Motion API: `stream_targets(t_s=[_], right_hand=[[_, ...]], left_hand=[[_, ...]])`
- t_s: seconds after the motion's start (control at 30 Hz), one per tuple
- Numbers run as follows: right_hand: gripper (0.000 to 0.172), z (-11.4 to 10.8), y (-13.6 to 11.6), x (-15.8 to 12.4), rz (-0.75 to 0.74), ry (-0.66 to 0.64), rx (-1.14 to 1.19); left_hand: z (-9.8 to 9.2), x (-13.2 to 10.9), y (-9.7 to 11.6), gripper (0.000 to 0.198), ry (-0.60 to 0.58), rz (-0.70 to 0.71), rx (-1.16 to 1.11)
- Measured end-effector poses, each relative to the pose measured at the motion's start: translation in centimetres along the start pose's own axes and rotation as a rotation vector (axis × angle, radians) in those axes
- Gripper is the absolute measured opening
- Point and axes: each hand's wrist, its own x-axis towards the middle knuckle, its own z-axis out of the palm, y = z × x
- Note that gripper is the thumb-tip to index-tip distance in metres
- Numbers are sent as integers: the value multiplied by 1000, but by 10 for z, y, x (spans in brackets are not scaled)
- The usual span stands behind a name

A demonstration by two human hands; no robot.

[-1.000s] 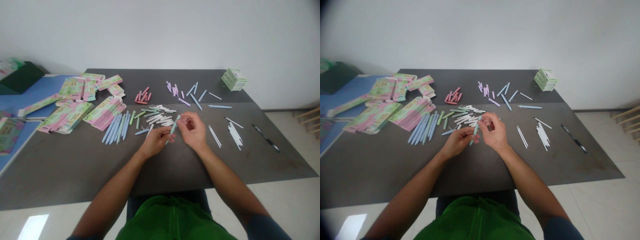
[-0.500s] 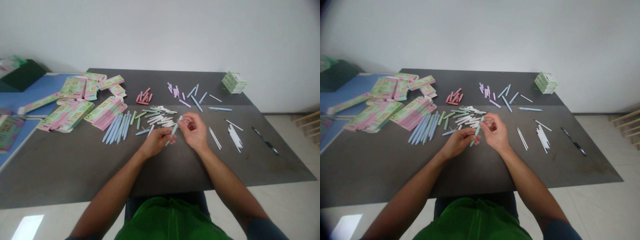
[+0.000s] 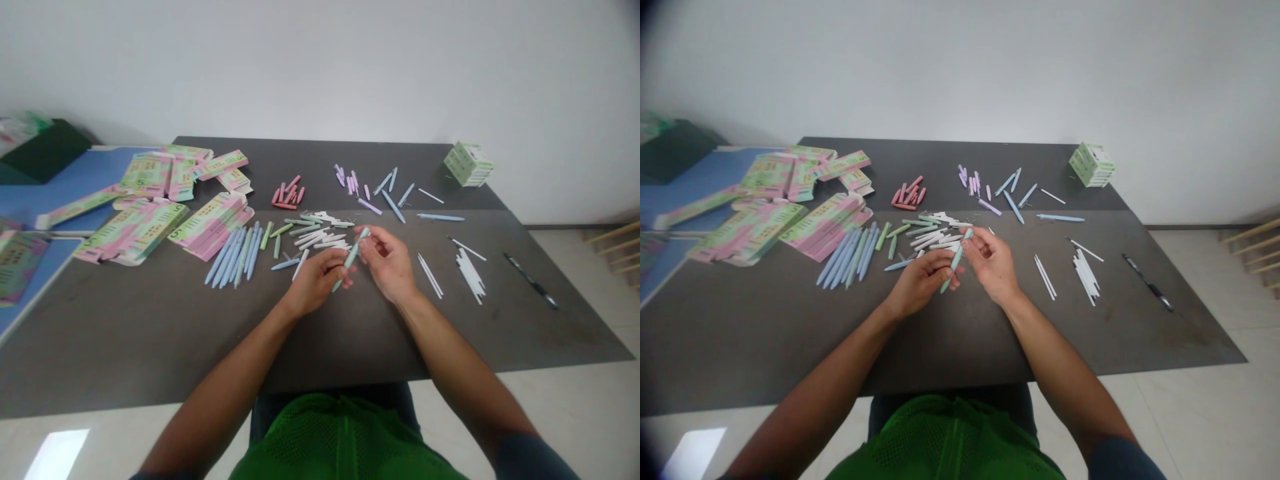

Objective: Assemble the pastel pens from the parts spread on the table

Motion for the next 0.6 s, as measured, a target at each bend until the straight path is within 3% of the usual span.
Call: stream_targets(t_s=[0.2, 0.4, 0.6], right_hand=[[36, 6, 6, -1, 196, -4, 174], [41, 11, 3, -5, 286, -7, 239], [46, 6, -8, -3, 292, -184, 302]], left_hand=[[2, 2, -13, 57, 102, -25, -129], [-3, 3, -6, 35, 59, 10, -40], [-10, 4, -3, 40, 68, -23, -165]])
